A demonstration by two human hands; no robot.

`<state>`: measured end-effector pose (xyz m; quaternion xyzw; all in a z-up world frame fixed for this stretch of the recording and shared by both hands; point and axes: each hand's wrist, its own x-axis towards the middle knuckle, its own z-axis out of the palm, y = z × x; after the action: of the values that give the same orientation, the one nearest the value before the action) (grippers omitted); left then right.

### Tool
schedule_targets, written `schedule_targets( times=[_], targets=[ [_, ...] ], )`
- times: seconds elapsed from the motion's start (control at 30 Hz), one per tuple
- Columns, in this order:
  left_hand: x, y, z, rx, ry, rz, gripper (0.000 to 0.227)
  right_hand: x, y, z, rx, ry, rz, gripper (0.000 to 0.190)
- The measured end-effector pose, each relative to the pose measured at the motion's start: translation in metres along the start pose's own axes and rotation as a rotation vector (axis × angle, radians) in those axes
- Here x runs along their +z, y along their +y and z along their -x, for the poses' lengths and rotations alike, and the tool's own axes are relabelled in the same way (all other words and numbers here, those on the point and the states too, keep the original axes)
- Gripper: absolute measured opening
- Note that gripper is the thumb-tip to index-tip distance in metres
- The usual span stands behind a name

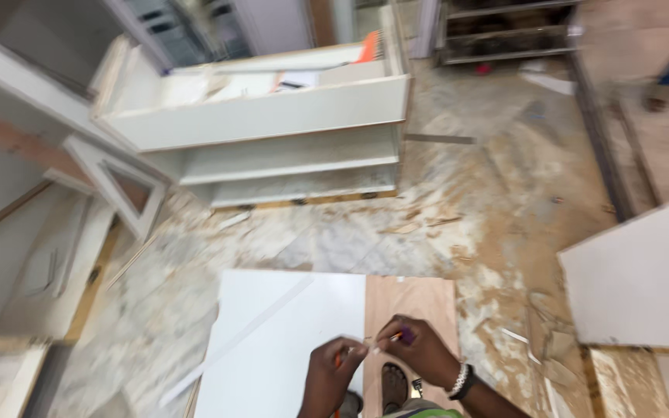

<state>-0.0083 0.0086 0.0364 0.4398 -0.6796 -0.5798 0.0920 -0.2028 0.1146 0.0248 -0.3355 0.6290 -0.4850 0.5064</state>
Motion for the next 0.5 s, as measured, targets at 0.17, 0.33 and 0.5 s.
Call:
schedule_targets(
  times=[0.17, 0.33, 0.5],
  targets=[
    [-0.001, 0.076, 0.008, 0.234, 0.050, 0.011, 0.020, -0.015, -0.013, -0.001, -0.023, 0.204, -0.087, 0.020],
    [-0.003, 0.109, 0.015, 0.376, 0.111, 0.167, 0.018, -0.019, -0.051, 0.013, -0.245, 0.189, -0.154, 0.030],
    [0.000, 0.114, 0.022, 0.397, 0.108, 0.156, 0.017, -0.015, -0.066, 0.022, -0.272, 0.211, -0.163, 0.036]
  ],
)
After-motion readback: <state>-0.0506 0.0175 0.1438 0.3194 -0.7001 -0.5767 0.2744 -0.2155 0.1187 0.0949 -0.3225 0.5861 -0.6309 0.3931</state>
